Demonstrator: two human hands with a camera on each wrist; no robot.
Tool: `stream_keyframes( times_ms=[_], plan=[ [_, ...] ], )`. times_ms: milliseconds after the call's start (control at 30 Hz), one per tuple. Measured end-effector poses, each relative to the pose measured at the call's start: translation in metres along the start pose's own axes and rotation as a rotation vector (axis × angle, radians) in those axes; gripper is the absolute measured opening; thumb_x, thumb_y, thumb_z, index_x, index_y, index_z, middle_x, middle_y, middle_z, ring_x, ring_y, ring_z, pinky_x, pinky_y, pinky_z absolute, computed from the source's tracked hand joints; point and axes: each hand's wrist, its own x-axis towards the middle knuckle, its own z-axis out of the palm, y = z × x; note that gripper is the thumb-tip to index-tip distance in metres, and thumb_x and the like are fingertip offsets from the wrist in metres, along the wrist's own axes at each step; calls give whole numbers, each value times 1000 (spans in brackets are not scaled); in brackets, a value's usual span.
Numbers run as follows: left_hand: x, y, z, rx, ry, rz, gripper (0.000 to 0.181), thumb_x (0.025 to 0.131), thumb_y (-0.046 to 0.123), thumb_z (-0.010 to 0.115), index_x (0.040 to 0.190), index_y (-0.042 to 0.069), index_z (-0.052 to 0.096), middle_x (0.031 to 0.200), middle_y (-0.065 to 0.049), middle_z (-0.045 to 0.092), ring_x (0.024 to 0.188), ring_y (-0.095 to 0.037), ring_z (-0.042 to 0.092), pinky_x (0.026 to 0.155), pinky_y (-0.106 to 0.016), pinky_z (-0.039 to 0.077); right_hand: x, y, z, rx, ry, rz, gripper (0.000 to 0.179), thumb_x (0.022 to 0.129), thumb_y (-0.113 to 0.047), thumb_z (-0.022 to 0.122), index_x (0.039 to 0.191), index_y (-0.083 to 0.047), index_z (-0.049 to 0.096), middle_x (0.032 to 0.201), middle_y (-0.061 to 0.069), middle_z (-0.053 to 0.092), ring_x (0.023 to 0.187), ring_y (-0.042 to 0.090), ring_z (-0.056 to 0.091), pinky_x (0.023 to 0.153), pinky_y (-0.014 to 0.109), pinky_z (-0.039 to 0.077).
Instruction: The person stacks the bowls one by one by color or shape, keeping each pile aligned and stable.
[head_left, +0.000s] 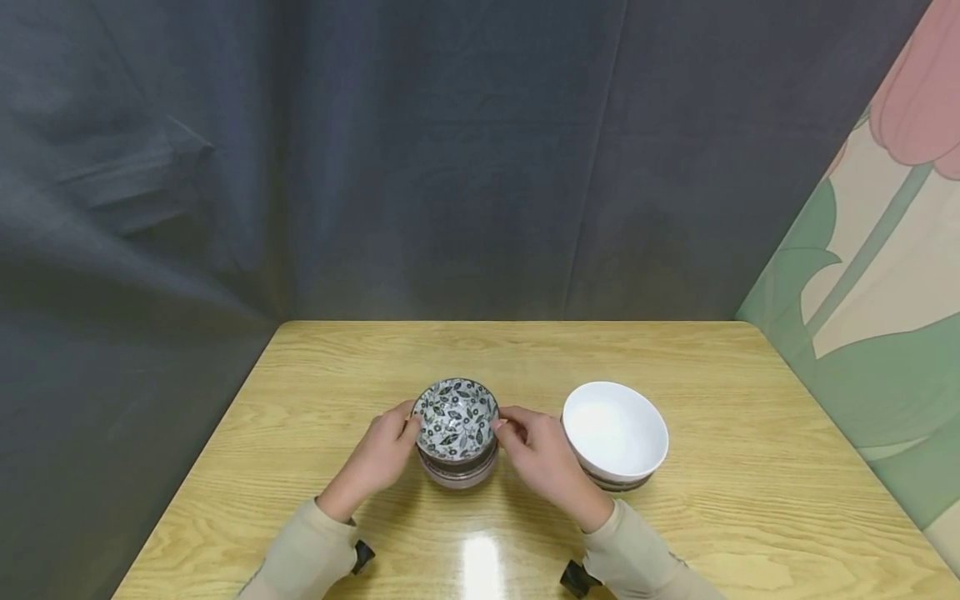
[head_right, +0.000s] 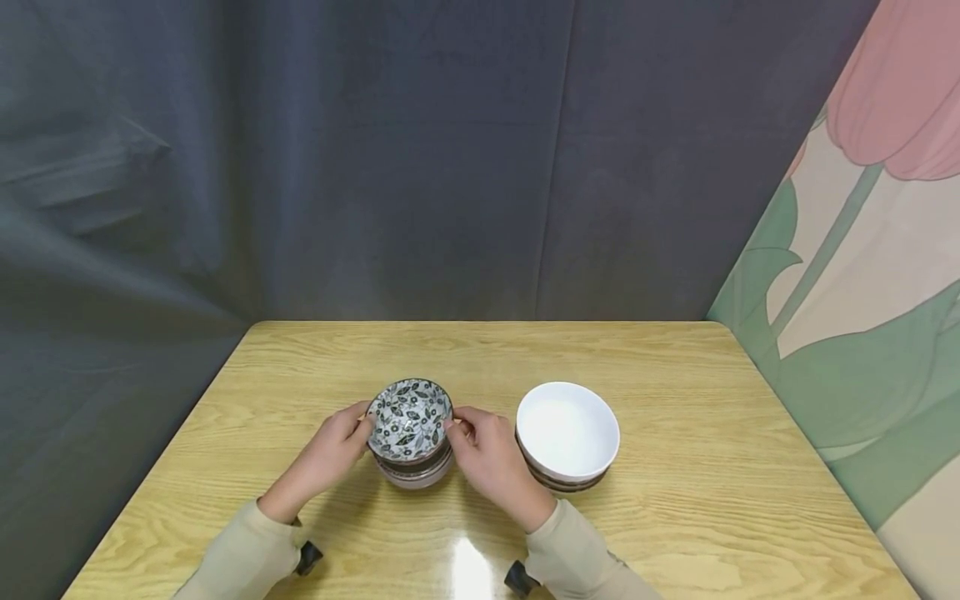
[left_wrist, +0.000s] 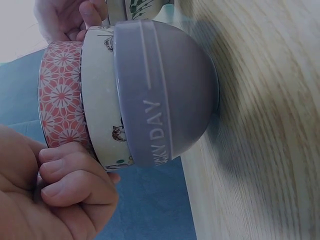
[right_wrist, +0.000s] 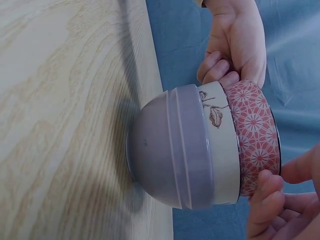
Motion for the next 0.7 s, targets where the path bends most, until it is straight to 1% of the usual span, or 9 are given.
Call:
stream_keyframes(
  times_ms=[67,133,233,333,400,467,567,633,700],
  plan=[
    [0,0,1,5,9,6,35,105,7,43,134,-5,57,81,-4,59,72,-14,52,70,-33,48,0,0,0,0,-4,3,20,98,-11,62,110,-1,73,62,-8,52,50,4,41,48,21,35],
    [0,0,2,1,8,6,35,105,8,43,134,-5,57,81,-6,60,70,-14,52,70,-34,48,0,0,-1,1,-7,3,19,98,-11,62,109,-2,74,61,-8,51,50,4,40,48,21,35],
    [0,-1,2,1,9,8,35,105,7,43,133,-6,57,79,-4,58,68,-14,51,68,-33,48,0,0,-1,5,-10,1,17,97,-10,62,107,-2,74,61,-8,50,49,4,40,47,21,34],
    [0,-2,3,-1,-1,3,36,105,8,42,134,-6,56,72,-4,51,63,-14,48,64,-32,46,0,1,-1,2,-12,-6,15,97,-10,62,102,-4,74,60,-8,49,49,3,39,47,21,33],
    [0,-2,4,6,5,9,35,105,8,42,134,-6,57,77,-5,57,66,-14,49,65,-32,47,0,2,-1,-2,-11,-6,13,97,-10,62,100,-4,74,60,-8,49,49,3,39,47,21,34],
    [0,-3,4,9,6,10,35,105,8,43,133,-6,58,78,-6,58,66,-14,49,65,-32,46,0,2,0,-8,-10,-5,13,97,-10,62,99,-5,73,60,-8,50,49,3,39,48,21,34],
    [0,-3,4,10,5,8,33,104,8,43,129,-5,60,75,-4,55,63,-13,45,59,-31,44,-1,2,0,-9,-11,1,13,97,-10,62,100,-4,74,61,-8,51,50,4,40,48,21,35],
    [0,-2,3,7,-4,2,32,104,7,43,127,-4,62,67,-2,44,57,-13,39,54,-30,40,-1,2,0,-10,-11,3,14,96,-10,62,101,-3,74,62,-8,52,50,4,41,48,21,36],
    [0,-2,3,6,-5,2,30,104,7,43,125,-3,63,65,0,41,56,-13,37,51,-29,37,-2,1,-1,-9,-8,8,15,96,-10,62,103,-2,74,64,-8,54,51,4,42,49,21,38]
  ],
)
